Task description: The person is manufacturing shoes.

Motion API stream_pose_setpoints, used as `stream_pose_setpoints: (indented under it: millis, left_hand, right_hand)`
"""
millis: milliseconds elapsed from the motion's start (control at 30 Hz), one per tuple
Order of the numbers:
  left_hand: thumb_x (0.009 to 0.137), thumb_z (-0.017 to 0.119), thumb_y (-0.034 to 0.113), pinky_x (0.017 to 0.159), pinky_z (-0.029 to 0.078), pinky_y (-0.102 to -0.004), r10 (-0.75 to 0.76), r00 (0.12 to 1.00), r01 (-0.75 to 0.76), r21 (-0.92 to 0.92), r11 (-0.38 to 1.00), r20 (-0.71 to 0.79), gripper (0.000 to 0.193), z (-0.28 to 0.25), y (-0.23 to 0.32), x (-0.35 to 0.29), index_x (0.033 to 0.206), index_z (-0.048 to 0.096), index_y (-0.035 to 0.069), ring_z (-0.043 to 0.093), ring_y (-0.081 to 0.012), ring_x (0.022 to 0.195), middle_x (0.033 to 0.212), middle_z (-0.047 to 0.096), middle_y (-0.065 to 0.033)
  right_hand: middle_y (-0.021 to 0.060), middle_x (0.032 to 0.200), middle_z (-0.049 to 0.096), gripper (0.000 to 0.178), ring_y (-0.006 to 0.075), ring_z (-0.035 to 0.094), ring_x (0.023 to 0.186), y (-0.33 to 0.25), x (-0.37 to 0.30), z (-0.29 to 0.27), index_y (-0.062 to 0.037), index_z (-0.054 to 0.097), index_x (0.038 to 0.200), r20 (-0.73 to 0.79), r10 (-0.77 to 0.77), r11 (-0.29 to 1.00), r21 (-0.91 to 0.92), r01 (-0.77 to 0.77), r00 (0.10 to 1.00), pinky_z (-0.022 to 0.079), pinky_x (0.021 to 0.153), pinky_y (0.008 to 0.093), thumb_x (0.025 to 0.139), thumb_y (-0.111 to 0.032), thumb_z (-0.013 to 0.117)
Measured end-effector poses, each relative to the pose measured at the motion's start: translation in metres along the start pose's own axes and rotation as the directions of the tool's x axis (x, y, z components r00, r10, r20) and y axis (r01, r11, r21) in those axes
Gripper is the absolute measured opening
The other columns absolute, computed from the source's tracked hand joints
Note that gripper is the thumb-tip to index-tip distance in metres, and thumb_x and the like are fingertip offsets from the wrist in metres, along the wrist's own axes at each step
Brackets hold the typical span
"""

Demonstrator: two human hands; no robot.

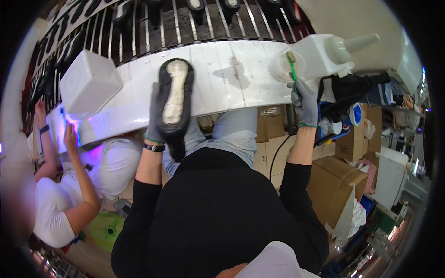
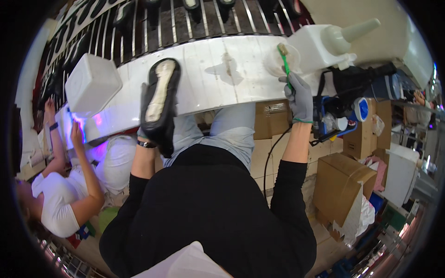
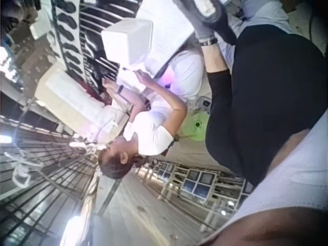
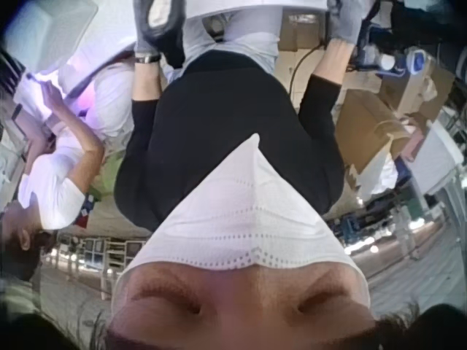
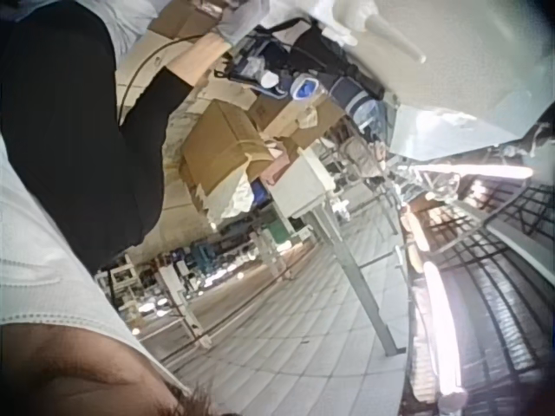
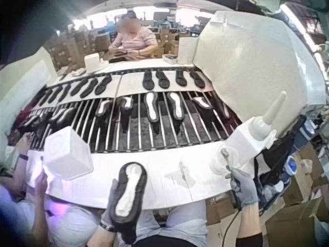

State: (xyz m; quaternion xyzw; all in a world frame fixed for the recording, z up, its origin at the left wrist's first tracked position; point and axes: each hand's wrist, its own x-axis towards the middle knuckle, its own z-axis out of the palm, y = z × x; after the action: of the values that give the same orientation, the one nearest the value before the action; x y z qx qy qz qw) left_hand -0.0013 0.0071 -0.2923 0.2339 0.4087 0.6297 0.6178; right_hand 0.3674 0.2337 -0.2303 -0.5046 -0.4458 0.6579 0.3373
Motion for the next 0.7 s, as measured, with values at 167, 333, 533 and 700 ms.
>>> stream_pose_setpoints:
  millis: [167,333,533,700]
  left_hand:
    - [0.097,0.051,0.047,0.088,0.053,-0.0308,-0.200,0.961,0.134,-0.314,0.940,-0.189,0.056,0.078,0.028,0.005,0.129,0.052,0.001,0.065,-0.0194,0.098,0.117,0.064,-0.0124]
    - [0.100,0.045,0.042,0.083,0.051,-0.0262,-0.053,0.981,0.064,0.054,0.996,-0.186,0.054,0.100,0.042,-0.001,0.128,0.051,-0.004,0.061,-0.0124,0.094,0.110,0.062,-0.0091]
    - [0.098,0.049,0.044,0.085,0.047,-0.0255,0.107,0.987,-0.069,0.290,0.954,-0.119,0.058,0.110,0.055,-0.007,0.129,0.049,-0.004,0.056,-0.0106,0.094,0.106,0.062,-0.0073]
    - [0.092,0.056,0.048,0.085,0.048,-0.0289,0.153,0.986,-0.101,0.499,0.861,-0.064,0.065,0.114,0.060,-0.010,0.131,0.048,-0.004,0.062,-0.0165,0.093,0.100,0.066,-0.0102]
  right_hand:
    - [0.0040,0.085,0.067,0.026,0.0043,0.048,0.064,-0.034,-0.027,0.063,0.0020,0.067,0.115,0.302,-0.185,0.949,-0.193,0.250,0.935,0.034,0.053,0.0180,0.092,-0.006,0.058]
    - [0.0029,0.079,0.065,0.024,0.0072,0.053,0.069,-0.056,-0.065,0.119,0.0003,0.072,0.104,0.520,-0.323,0.771,-0.340,0.539,0.791,0.039,0.059,0.0213,0.081,0.001,0.066]
    - [0.0062,0.081,0.066,0.026,0.0089,0.057,0.071,-0.061,-0.069,0.130,-0.0001,0.072,0.104,0.553,-0.420,0.626,-0.398,0.671,0.720,0.043,0.062,0.0234,0.078,0.004,0.069]
    - [0.0059,0.079,0.066,0.023,0.0093,0.058,0.068,-0.067,-0.058,0.143,-0.0033,0.073,0.103,0.514,-0.504,0.577,-0.397,0.714,0.694,0.044,0.060,0.0231,0.080,0.000,0.071]
